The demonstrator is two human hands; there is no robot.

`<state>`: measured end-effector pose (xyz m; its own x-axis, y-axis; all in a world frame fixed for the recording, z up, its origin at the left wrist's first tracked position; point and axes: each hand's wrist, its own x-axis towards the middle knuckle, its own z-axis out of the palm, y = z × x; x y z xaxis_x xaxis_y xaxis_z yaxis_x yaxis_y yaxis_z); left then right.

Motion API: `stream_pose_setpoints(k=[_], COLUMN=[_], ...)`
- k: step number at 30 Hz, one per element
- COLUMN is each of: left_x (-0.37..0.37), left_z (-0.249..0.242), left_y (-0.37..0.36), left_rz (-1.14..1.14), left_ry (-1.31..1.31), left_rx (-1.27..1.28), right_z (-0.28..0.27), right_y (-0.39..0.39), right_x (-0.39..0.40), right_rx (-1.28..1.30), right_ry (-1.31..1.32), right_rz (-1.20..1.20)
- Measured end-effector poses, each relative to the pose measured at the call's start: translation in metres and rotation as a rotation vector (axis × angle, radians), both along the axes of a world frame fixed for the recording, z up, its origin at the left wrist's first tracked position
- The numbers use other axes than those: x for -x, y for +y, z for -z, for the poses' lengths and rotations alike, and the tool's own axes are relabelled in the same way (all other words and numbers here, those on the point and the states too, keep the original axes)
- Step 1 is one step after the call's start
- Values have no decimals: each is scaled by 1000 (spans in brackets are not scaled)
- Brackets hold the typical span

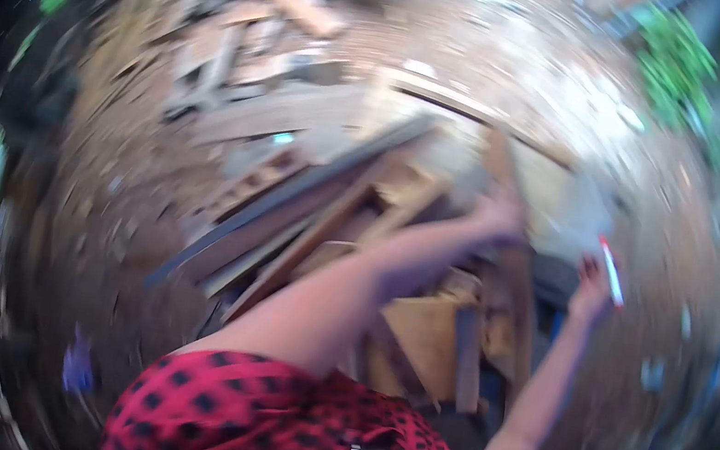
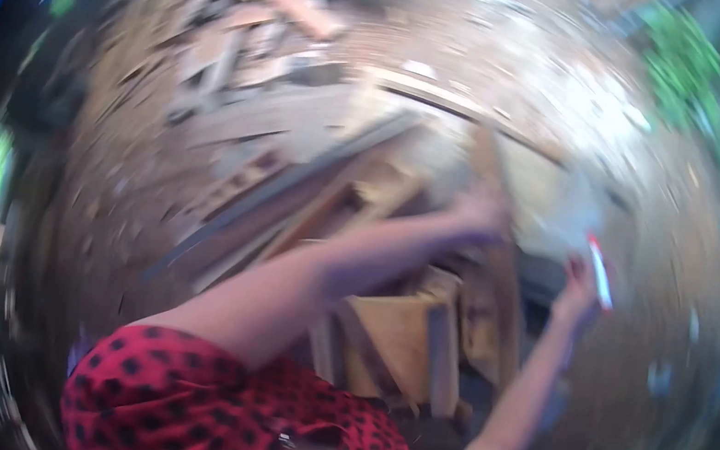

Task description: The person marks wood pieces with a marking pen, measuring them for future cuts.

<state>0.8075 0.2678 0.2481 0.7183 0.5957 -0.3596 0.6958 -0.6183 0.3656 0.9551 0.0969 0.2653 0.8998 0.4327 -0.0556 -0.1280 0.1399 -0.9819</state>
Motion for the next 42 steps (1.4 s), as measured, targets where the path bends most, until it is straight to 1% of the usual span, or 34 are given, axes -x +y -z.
stream_pose_setpoints(k=[1, 2, 3, 5, 6, 8, 9, 11, 12, 13, 15, 16, 18, 19, 21, 22, 23, 25, 26, 27, 28, 31, 33, 35, 36, 37, 38, 39, 40, 42], left_x=[21, 11, 9, 6, 5, 2, -3, -16, -25, -32, -45, -50, -61, -65, -70, -71, -72, -69, -67, -62, -57, -50, -49, -48, -46, -46, -47, -45, -43, -32], left_z=[-48, -17, -2, 2, -1, -8, -8, -8, -15, -21, -37, -39, -45, -46, -41, -36, -32, -28, -26, -28, -28, -24, -22, -16, -23, -18, -6, -12, -12, -20], left_y=[0, 7, 10, 6, 1, -10, -16, -27, -30, -31, -33, -36, -41, -42, -42, -43, -41, -33, -34, -37, -38, -39, -39, -39, -39, -37, -31, -30, -28, -26], left_rz=[8, 23, 40, 9, 37, -85, -70, 38, -11, 0, -53, -44, -117, -101, 16, -17, 1, -2, 10, -18, -48, -31, -43, -39, 6, 6, 3, 23, 17, -6], left_ry=[30, 30, -3, -54, -57, -432, -436, -774, -817, -820, -918, -923, -697, -701, -421, -436, -431, -390, -383, -421, -460, -520, -551, -654, -617, -630, -702, -731, -691, -654], left_rx=[70, 97, 65, -29, -29, 23, 23, 146, 193, 196, 470, 471, 456, 457, 332, 330, 329, 329, 323, 252, 182, 198, 201, 182, 149, 147, 239, 267, 259, 337], right_z=[-3, -10, -21, -24, -26, -33, -34, -34, -34, -35, -37, -34, -31, -28, -14, -10, -6, -18, -25, -21, -26, -47, -50, -14, -19, -22, -15, -4, 2, 9], right_y=[1, 1, 0, 0, 0, 0, -4, -12, -16, -20, -26, -28, -31, -32, -33, -35, -39, -41, -44, -49, -50, -35, -19, 6, 13, 19, 24, 26, 25, 27], right_x=[2, 4, 10, 9, 11, 11, 8, 6, 8, 14, 26, 32, 50, 56, 61, 60, 60, 65, 63, 52, 42, 22, 5, -14, -20, -25, -30, -32, -29, -24], right_rx=[-71, -108, -151, -191, -193, -265, -269, -113, -117, -104, -77, -58, -62, -65, -60, 52, 50, -79, -37, 19, -1, -55, 54, 385, 546, 712, 828, 947, 955, 1117], right_ry=[67, 96, 124, 135, 129, 157, 152, 136, 132, 90, 1, -44, -46, -65, -136, -349, -347, -27, 35, -17, -29, -93, -83, -201, -255, -292, -533, -768, -734, -817], right_rz=[14, 11, 1, 0, 28, -12, 2, -156, -145, -160, -194, -211, -211, -219, -144, -105, -86, -132, -126, -84, -71, -32, -299, -366, -458, -550, -547, -555, -529, -403])
